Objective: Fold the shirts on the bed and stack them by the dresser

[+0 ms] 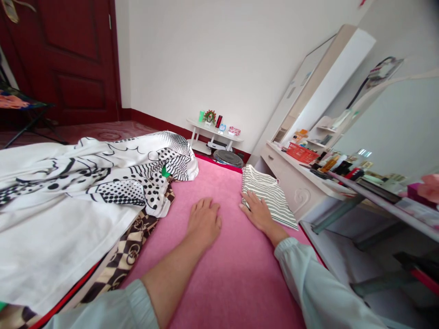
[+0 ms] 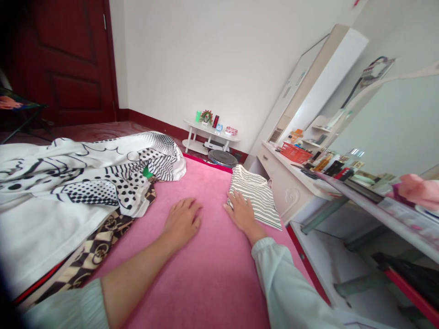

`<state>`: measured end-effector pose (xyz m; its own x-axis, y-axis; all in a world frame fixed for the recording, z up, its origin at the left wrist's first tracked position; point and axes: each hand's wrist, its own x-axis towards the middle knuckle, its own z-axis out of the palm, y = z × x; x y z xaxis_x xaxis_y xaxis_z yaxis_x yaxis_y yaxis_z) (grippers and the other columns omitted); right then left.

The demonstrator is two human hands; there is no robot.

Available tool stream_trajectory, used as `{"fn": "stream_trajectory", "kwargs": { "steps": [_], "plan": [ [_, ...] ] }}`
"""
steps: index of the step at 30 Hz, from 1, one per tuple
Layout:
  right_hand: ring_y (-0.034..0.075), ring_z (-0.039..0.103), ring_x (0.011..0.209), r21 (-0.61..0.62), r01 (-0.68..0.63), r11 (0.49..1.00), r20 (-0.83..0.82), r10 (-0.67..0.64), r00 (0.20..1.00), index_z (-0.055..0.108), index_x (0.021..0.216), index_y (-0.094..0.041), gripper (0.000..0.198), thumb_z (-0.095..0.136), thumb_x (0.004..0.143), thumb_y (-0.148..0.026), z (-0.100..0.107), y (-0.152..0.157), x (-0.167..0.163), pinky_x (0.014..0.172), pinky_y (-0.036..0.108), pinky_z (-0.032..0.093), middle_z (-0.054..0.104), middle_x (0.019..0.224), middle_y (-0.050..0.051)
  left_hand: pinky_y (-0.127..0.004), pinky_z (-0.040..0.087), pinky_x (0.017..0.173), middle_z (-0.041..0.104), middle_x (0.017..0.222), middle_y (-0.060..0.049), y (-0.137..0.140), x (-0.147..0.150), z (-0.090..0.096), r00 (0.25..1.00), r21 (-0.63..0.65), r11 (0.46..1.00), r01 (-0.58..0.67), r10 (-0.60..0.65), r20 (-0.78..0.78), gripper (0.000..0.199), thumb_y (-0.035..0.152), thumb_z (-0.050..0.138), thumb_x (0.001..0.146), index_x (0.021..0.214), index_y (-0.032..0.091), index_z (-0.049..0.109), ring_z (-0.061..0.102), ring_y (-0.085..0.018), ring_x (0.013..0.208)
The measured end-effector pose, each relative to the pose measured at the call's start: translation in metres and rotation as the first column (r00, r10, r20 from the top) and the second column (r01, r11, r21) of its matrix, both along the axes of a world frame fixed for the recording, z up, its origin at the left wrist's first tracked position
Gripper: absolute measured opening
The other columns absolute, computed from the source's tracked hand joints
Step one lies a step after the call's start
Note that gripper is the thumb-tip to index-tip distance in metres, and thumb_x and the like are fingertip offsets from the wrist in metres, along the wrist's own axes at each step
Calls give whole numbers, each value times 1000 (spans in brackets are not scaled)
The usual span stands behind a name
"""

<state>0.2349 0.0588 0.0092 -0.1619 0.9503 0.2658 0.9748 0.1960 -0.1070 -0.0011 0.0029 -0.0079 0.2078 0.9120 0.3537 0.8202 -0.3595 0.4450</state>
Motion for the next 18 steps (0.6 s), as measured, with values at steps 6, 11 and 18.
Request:
{"fn": "stream_trajectory", "kwargs": {
  "steps": [6, 11, 18],
  "plan": [
    [28, 33, 135, 217, 260, 941, -65, -252, 966, 44, 138, -22, 55, 28, 94, -51, 5, 5, 27, 110, 50, 23, 41, 145, 9, -40, 32, 101, 53, 126, -9, 0, 1, 1, 1000, -10, 1000, 3, -3, -7, 35, 28, 49, 84, 117, 23, 60, 43, -25, 119],
    [35, 26, 137, -84, 511, 855, 16, -512, 859, 32, 144, -30, 68, 28, 87, -67, -12, 16, 60, 103, 66, 21, 26, 153, 10, -39, 32, 101, 53, 127, -8, 0, 0, 0, 1000, -17, 1000, 1, -2, -25, 35, 29, 48, 85, 118, 23, 59, 43, -25, 120],
    [38, 26, 135, 26, 638, 770, 3, -638, 770, 30, 146, -22, 67, 25, 90, -60, -19, -3, 36, 103, 66, 15, 29, 150, 17, -41, 29, 104, 49, 134, -10, -2, 0, -3, 997, 9, 1000, 26, -26, -68, 38, 33, 44, 88, 123, 23, 56, 40, -26, 124]
  ]
}}
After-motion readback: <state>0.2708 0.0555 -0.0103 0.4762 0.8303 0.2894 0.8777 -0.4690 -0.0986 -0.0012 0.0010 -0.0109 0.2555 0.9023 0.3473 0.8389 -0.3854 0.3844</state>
